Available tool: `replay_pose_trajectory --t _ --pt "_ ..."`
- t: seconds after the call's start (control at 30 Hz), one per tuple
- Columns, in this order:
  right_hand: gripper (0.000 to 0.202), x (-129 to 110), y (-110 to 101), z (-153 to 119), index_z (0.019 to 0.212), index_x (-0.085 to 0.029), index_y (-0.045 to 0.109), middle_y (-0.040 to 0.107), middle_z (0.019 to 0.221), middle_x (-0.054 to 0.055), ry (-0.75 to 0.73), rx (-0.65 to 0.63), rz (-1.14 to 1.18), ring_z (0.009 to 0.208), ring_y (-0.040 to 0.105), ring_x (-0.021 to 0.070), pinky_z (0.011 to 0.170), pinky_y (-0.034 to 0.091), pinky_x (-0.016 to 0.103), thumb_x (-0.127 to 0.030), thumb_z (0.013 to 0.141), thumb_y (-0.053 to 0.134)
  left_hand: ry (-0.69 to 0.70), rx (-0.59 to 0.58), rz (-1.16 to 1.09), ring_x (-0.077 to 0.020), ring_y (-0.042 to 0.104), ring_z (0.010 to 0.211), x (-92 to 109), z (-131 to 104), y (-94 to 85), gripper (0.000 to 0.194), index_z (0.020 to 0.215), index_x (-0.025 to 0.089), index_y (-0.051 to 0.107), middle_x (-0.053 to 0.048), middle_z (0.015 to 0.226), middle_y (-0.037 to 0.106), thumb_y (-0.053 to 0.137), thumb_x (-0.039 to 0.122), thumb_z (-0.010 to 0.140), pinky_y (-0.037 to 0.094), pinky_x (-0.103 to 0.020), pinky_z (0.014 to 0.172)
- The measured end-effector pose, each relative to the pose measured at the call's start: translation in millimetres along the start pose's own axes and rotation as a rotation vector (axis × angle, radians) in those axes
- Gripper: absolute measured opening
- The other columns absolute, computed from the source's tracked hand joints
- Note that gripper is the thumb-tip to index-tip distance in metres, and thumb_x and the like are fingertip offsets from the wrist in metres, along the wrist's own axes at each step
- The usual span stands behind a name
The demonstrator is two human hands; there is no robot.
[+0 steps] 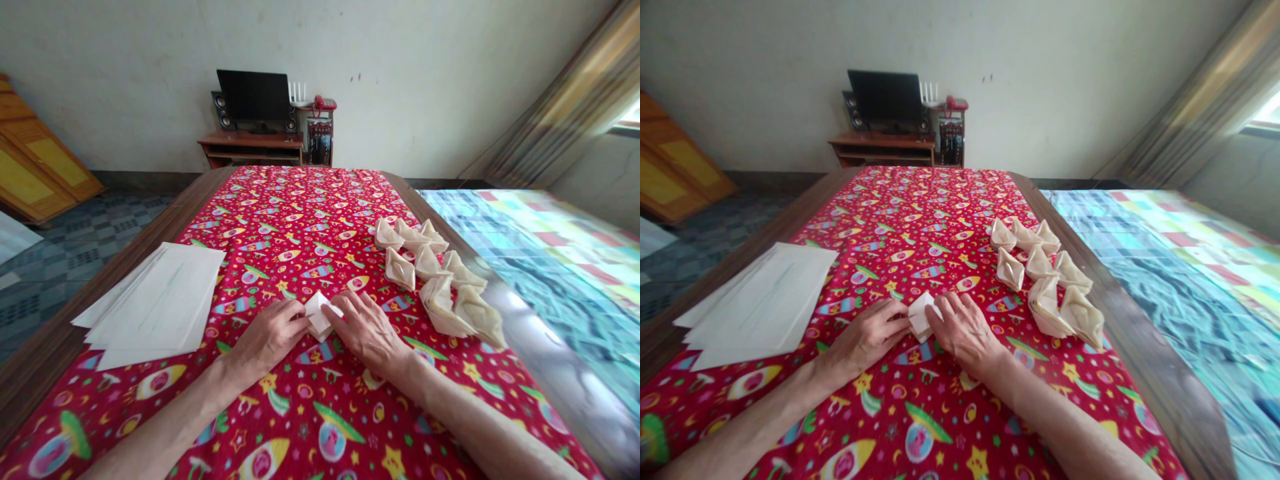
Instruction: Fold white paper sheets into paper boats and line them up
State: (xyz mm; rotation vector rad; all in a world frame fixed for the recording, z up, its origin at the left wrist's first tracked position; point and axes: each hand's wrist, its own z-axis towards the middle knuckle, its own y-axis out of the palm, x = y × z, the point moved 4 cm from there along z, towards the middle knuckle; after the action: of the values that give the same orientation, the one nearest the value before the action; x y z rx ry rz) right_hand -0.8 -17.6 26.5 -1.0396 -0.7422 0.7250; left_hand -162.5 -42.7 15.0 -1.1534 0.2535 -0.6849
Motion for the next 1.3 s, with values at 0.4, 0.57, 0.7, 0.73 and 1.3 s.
replay_pose_trajectory --t 0.4,0.57,0.7,0.73,1.3 --pt "0.017 11 12 -10 0.091 -0.020 0.066 0.062 0.091 0.004 0.139 0.055 0.405 0.082 0.053 0.0138 0.070 0.042 0.024 -0.017 0.091 0.049 -0.088 0.056 -0.195 -0.0138 0.056 0.085 -7 -4 1.7 0.016 0.094 0.017 0.062 -0.003 0.088 0.058 0.046 0.016 0.092 0.048 -0.026 0.077" --pt "0.010 20 18 -12 0.084 -0.020 0.067 0.063 0.091 0.002 0.343 0.126 0.708 0.081 0.058 0.0118 0.072 0.046 0.022 -0.023 0.088 0.057 -0.216 0.082 -0.262 -0.0128 0.057 0.076 -16 -1 4.0 0.013 0.081 0.016 0.060 -0.002 0.079 0.058 0.051 0.018 0.090 0.048 -0.024 0.070" --pt "0.010 24 21 -11 0.083 -0.022 0.067 0.062 0.088 0.000 0.438 0.098 0.731 0.078 0.058 0.0117 0.070 0.045 0.022 -0.025 0.087 0.058 -0.300 0.070 -0.270 -0.0132 0.057 0.075 -23 -2 9.4 0.014 0.077 0.017 0.058 -0.001 0.078 0.057 0.053 0.022 0.089 0.047 -0.024 0.069" --pt "0.010 24 21 -10 0.082 -0.022 0.066 0.061 0.087 0.000 0.446 0.093 0.710 0.078 0.057 0.0118 0.069 0.045 0.022 -0.025 0.087 0.058 -0.312 0.067 -0.272 -0.0133 0.057 0.075 -25 -3 10.7 0.014 0.077 0.017 0.059 -0.001 0.079 0.057 0.053 0.023 0.089 0.047 -0.024 0.069" --pt "0.019 17 13 -6 0.078 -0.018 0.057 0.056 0.081 0.004 0.421 -0.029 0.300 0.077 0.055 0.0141 0.072 0.041 0.024 -0.031 0.090 0.051 -0.395 0.004 0.044 -0.0148 0.053 0.068 -13 7 8.2 0.019 0.072 0.019 0.050 0.000 0.074 0.052 0.054 0.028 0.088 0.043 -0.027 0.065"
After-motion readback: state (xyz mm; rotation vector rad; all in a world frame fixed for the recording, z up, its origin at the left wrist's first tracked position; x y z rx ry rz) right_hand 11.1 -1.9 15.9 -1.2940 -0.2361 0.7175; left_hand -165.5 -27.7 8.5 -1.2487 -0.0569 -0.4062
